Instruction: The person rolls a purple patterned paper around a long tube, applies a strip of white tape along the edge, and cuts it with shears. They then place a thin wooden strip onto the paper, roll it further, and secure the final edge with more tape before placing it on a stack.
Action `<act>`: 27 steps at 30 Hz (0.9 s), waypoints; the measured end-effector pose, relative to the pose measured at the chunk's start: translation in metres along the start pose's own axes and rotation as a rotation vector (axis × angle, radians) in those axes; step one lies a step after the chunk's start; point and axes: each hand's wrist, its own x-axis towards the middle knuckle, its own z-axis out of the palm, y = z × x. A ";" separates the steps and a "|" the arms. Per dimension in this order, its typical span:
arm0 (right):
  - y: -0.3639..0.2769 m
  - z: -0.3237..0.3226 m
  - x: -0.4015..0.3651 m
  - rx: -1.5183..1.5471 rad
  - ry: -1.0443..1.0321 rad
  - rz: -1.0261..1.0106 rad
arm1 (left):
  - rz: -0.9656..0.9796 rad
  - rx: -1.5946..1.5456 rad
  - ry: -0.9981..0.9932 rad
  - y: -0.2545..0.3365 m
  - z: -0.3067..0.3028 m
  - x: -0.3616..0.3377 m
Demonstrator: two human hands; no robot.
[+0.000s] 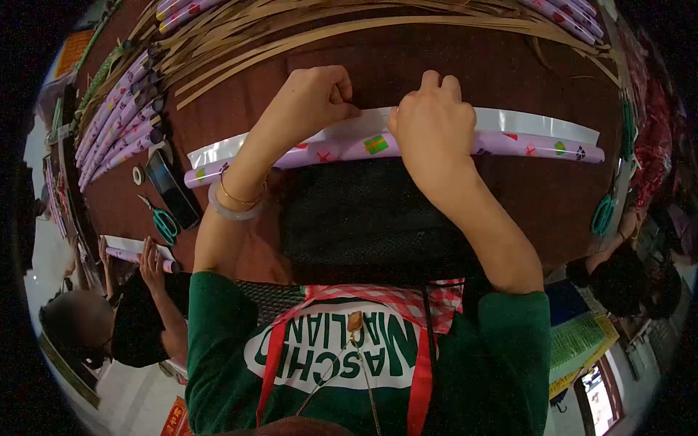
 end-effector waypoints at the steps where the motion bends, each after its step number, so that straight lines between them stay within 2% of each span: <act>1: 0.000 0.000 0.000 -0.004 0.001 0.001 | 0.034 0.030 0.000 0.000 0.000 0.001; 5: -0.001 0.000 0.000 0.004 -0.003 -0.002 | 0.155 0.079 0.032 0.001 0.004 0.011; 8: 0.000 0.000 -0.001 0.030 -0.004 0.001 | 0.220 0.119 -0.020 0.005 0.002 0.018; 10: 0.000 0.000 -0.001 0.046 0.005 0.005 | 0.253 0.091 -0.174 0.005 0.001 0.023; 11: 0.000 0.000 -0.001 0.050 0.009 0.006 | 0.256 0.091 -0.177 0.005 0.001 0.022; 13: 0.000 0.003 0.000 0.055 0.011 0.013 | 0.475 0.161 -0.119 0.003 0.001 0.017; 14: 0.001 0.005 0.000 0.032 0.000 0.015 | 0.481 0.161 -0.126 0.000 0.000 0.016; 16: 0.001 0.005 0.000 0.008 -0.014 0.026 | 0.769 0.314 -0.074 -0.007 -0.004 0.014; 22: 0.005 0.000 -0.002 -0.017 -0.010 -0.017 | 0.940 0.571 -0.168 -0.008 -0.014 0.015; 25: 0.012 -0.009 -0.001 0.068 -0.050 -0.010 | 1.023 0.725 -0.193 -0.007 -0.016 0.013; 27: 0.022 -0.016 -0.001 0.118 -0.120 -0.032 | 1.009 0.735 -0.232 -0.007 -0.015 0.014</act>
